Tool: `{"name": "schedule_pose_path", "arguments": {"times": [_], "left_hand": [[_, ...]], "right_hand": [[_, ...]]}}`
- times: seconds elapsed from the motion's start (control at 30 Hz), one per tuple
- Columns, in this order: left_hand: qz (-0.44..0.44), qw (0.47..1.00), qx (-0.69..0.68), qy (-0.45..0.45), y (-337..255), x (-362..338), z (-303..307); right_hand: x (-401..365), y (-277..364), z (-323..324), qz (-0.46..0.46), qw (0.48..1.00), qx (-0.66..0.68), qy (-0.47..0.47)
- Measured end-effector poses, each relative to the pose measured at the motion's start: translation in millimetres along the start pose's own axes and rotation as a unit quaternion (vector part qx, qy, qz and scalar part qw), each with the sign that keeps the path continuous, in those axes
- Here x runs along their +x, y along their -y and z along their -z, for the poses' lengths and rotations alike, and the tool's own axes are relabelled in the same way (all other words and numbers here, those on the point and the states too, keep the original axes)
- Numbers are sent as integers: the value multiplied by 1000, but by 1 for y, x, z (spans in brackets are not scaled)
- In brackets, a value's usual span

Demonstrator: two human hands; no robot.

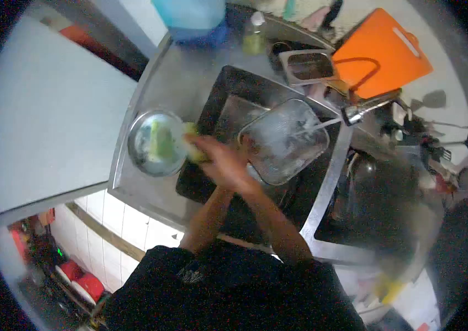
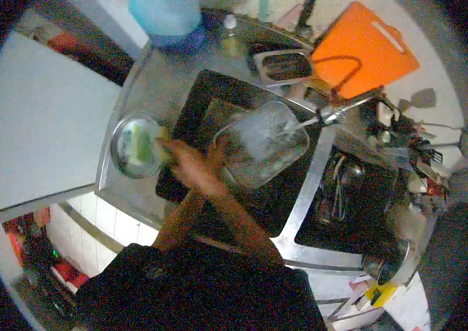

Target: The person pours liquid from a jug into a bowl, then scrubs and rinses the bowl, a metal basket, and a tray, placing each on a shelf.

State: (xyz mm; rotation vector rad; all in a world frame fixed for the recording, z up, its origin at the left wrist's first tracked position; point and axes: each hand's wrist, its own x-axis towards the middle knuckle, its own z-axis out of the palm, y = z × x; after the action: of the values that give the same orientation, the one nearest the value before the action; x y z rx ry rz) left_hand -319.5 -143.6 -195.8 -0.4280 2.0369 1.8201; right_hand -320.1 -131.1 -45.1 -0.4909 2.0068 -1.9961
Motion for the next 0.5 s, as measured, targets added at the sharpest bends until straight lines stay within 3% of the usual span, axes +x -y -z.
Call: {"name": "schedule_pose_path", "arguments": {"times": [0.03,0.07,0.1,0.13,0.2,0.23,0.27,0.3,0.37,0.4,0.47,0.5], "left_hand": [[13,1000,-11,-2,-2,1,3],[25,999,-21,-1,-4,4,4],[37,999,-28,1,-8,5,6],[58,998,-34,5,-14,4,9],[103,994,-37,15,-28,-2,12],[122,992,-40,18,-30,-4,15],[121,991,-44,24,-25,-6,15],[73,994,-79,14,-19,-6,15],[22,993,-115,5,3,0,15],[5,992,-129,-6,20,10,11],[-18,989,-147,-11,18,8,3],[19,986,-165,18,3,0,4]], "right_hand": [[11,-27,-15,78,987,142,-18],[8,-8,-1,78,988,127,-36],[5,31,11,66,991,-77,-88],[1,56,21,45,951,-276,-131],[-27,70,71,75,888,-255,-375],[-46,69,100,75,846,-164,-501],[-62,36,142,154,762,-141,-613],[-82,43,179,143,733,-132,-652],[-96,42,238,186,761,90,-616],[-95,38,251,190,760,88,-615],[-94,33,272,177,830,365,-382],[-84,35,270,176,833,389,-352]]}}
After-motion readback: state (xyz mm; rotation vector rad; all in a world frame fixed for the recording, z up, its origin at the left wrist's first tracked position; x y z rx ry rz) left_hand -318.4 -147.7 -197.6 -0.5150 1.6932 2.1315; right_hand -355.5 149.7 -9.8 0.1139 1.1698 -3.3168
